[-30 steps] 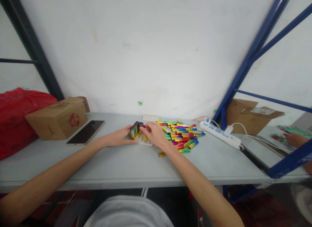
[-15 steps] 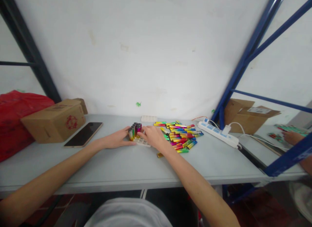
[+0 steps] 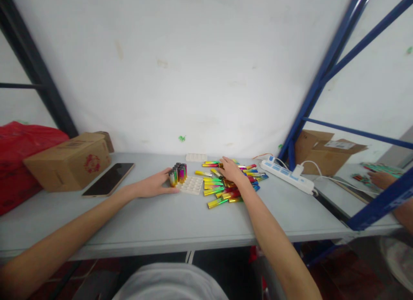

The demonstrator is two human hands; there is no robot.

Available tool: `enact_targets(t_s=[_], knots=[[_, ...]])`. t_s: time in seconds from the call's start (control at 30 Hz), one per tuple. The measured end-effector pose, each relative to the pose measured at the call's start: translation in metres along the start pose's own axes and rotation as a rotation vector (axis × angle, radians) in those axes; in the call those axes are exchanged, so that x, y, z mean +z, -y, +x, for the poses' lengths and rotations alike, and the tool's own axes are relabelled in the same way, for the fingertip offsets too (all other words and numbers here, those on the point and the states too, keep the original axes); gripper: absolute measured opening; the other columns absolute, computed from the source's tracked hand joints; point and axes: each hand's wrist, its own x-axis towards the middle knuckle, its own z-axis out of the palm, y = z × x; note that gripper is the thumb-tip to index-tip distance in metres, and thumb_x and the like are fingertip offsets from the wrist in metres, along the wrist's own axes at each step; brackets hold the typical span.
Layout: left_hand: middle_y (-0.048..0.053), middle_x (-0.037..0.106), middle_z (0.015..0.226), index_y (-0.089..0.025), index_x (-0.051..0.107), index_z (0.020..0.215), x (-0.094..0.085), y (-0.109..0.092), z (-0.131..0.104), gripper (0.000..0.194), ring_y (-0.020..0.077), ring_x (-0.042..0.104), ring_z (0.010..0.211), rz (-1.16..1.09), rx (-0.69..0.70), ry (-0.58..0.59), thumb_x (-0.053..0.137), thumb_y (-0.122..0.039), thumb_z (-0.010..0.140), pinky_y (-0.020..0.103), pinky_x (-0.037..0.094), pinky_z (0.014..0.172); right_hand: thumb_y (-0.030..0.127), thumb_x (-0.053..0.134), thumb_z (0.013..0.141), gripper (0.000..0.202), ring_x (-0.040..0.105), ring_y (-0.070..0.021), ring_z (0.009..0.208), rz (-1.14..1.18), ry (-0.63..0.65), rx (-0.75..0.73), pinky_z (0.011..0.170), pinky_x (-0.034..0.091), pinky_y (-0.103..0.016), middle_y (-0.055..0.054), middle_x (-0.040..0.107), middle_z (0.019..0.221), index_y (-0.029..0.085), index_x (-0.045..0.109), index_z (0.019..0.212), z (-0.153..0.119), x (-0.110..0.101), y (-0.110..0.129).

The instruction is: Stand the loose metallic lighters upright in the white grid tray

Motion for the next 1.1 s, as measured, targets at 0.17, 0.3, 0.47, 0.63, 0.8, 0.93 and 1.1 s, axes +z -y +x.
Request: enact_targets(t_s=[0.17,0.3,0.47,0.63,0.8,0.93,1.1], knots=[[0.017,0.063,0.147,-0.019,0.072,0.120,0.001,0.000,0.000,0.074,0.0366,0.064,0.132,-0.013,0.013,-0.007,0.062,-0.085,0.088,0.044,0.047,0.121,0.032,0.052,0.110,0.050,0.052,-0.0314,0.151,0.028,0.063,-0.093,0.124,0.040,-0.048,-0.019,0.052,0.164,0.016,0.057,0.156,0.011,0.006,0.008],[0.016,0.063,0.147,-0.019,0.071,0.128,0.001,0.000,0.000,0.077,0.0374,0.062,0.135,-0.025,0.016,-0.010,0.062,-0.084,0.088,0.044,0.046,0.122,0.028,0.056,0.108,0.037,0.066,-0.0294,0.133,0.036,0.100,-0.145,0.116,0.047,-0.043,-0.018,0.069,0.145,0.015,0.070,0.141,0.017,0.003,0.021],[0.017,0.061,0.150,-0.018,0.069,0.132,0.001,0.000,0.000,0.079,0.0371,0.063,0.135,-0.027,-0.003,0.002,0.063,-0.084,0.088,0.043,0.046,0.122,0.028,0.069,0.102,0.036,0.071,-0.0265,0.118,0.078,0.076,-0.133,0.106,0.051,-0.037,-0.017,0.075,0.128,0.013,0.071,0.135,0.012,-0.003,0.022],[0.016,0.065,0.146,-0.020,0.071,0.128,0.001,0.000,0.000,0.077,0.0378,0.064,0.132,-0.027,0.016,-0.015,0.063,-0.084,0.087,0.044,0.048,0.120,0.032,0.073,0.099,0.031,0.073,-0.0260,0.108,0.115,0.102,-0.162,0.098,0.052,-0.034,-0.015,0.080,0.115,0.014,0.077,0.124,0.003,-0.007,0.022],[0.017,0.064,0.145,-0.018,0.070,0.129,0.000,0.000,0.000,0.079,0.0368,0.065,0.131,-0.031,0.010,-0.003,0.063,-0.085,0.087,0.043,0.048,0.119,0.033,0.075,0.098,0.027,0.074,-0.0276,0.107,0.140,0.095,-0.142,0.097,0.051,-0.034,-0.014,0.081,0.116,0.017,0.081,0.118,0.002,-0.010,0.028],[0.016,0.065,0.145,-0.019,0.071,0.127,0.000,0.000,0.000,0.076,0.0357,0.064,0.131,-0.047,0.035,-0.017,0.064,-0.084,0.088,0.044,0.047,0.120,0.037,0.070,0.102,0.026,0.074,-0.0260,0.095,0.209,0.052,-0.158,0.088,0.050,-0.032,-0.013,0.083,0.105,0.017,0.084,0.111,0.001,-0.014,0.033],[0.017,0.064,0.145,-0.019,0.071,0.129,0.002,0.003,0.001,0.076,0.0365,0.064,0.131,-0.055,0.043,-0.022,0.065,-0.083,0.089,0.045,0.047,0.121,0.037,0.062,0.106,0.029,0.070,-0.0218,0.080,0.249,-0.036,-0.125,0.077,0.045,-0.029,-0.010,0.082,0.092,0.018,0.083,0.107,-0.001,-0.025,0.036]])
